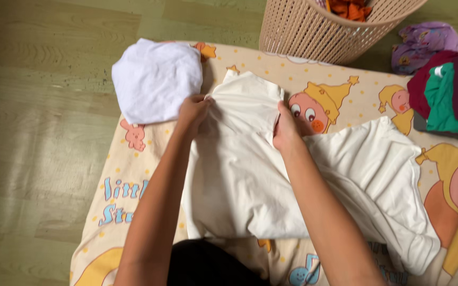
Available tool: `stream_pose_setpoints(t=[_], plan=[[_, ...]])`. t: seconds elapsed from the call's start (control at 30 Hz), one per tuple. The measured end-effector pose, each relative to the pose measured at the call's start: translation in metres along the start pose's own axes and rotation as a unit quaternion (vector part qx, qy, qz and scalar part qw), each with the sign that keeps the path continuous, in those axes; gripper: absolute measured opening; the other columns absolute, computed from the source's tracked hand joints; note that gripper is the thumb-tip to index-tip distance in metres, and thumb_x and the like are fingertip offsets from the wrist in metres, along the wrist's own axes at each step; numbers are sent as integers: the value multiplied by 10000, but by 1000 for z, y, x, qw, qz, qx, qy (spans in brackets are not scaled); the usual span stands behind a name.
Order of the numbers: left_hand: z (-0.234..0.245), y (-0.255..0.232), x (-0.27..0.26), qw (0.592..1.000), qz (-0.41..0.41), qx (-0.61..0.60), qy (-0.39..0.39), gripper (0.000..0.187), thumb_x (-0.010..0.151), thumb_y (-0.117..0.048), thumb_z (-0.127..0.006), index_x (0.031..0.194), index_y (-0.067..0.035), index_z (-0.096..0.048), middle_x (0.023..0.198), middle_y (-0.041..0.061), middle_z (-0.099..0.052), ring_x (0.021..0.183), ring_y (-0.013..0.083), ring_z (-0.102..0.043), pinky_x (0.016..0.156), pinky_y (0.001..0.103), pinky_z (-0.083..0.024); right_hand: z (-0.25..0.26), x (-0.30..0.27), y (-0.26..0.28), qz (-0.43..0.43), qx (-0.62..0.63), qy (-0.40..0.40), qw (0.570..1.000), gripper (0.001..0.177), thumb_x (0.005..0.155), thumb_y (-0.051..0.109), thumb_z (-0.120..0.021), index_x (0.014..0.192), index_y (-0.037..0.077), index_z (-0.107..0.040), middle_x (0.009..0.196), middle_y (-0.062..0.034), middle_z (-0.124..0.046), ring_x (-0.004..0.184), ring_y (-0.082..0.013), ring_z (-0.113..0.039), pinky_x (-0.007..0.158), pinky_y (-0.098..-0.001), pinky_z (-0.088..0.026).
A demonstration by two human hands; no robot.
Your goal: The person folds a white t-shirt, a white long-sleeved shirt, and a pair of black pants on a patterned mat. Each item is smoothed, folded into a compact rectangle, and placed into a growing stack.
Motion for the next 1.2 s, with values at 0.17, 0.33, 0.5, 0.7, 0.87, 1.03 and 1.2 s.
stream_pose_setpoints(t=[0.17, 0.33, 0.5, 0.7, 0.87, 1.03, 1.2], plan=[[1, -8, -8, 991, -52, 119, 14, 478, 834, -381, -771, 1119, -4, -695, 902, 76, -705, 797, 171, -648, 707, 341, -519, 2, 11, 0, 59, -76, -45, 994, 397, 956, 249, -632, 1300, 51, -623, 1284, -121, -689, 1126, -249, -685, 951, -401, -570], [32, 5, -43, 997, 3, 59, 41, 499, 759, -349, -815, 1136, -41, -707, 869, 46, -703, 750, 157, -652, 632, 332, -530, -2, -10, 7, 21, -71, 5, 997, 388, 933, 243, -675, 1263, 50, -613, 1258, -99, -686, 1074, -219, -692, 914, -381, -584], [63, 25, -116, 996, 37, 77, -16, 632, 789, -416, -807, 1261, -48, -607, 824, 134, -657, 577, 192, -592, 490, 340, -493, 25, -55, 15, 203, -416, -64, 884, 495, 872, 277, -757, 1281, 127, -522, 1184, -110, -639, 1009, -248, -652, 840, -402, -542], [90, 81, -194, 921, 86, 337, 173, 612, 751, -463, -816, 1167, -43, -661, 832, 136, -727, 648, 196, -671, 593, 342, -541, 80, -213, -19, 442, -698, 94, 555, 456, 813, 327, -815, 1185, 120, -650, 1165, -147, -638, 1100, -335, -630, 926, -405, -513], [69, 146, -201, 860, 11, 443, 254, 547, 707, -497, -814, 1024, -53, -775, 849, 121, -771, 751, 221, -719, 727, 360, -563, 89, -286, -47, 392, -766, 175, 478, 405, 745, 315, -790, 1117, 168, -727, 1144, -101, -637, 1115, -321, -577, 888, -456, -446], [91, 153, -190, 913, 33, 387, 129, 504, 705, -492, -750, 889, -35, -854, 879, 172, -831, 826, 270, -775, 809, 385, -598, 93, -292, -47, 361, -755, 125, 533, 125, 913, 207, -669, 1023, 162, -708, 1058, -17, -692, 1052, -251, -650, 907, -422, -503], [154, 135, -225, 783, 18, 621, 14, 834, 721, -761, -743, 1122, -30, -771, 1122, 225, -734, 1094, 377, -697, 937, 460, -530, 90, -322, -65, 329, -726, 188, 574, 113, 910, 183, -664, 999, 117, -685, 983, -72, -720, 976, -305, -680, 820, -452, -529]])
Point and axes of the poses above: each hand's wrist, its own x-axis towards the middle knuckle, its own z-axis out of the back of the hand, y = z × x, the point moved 3 cm from there along x, towards the middle knuckle
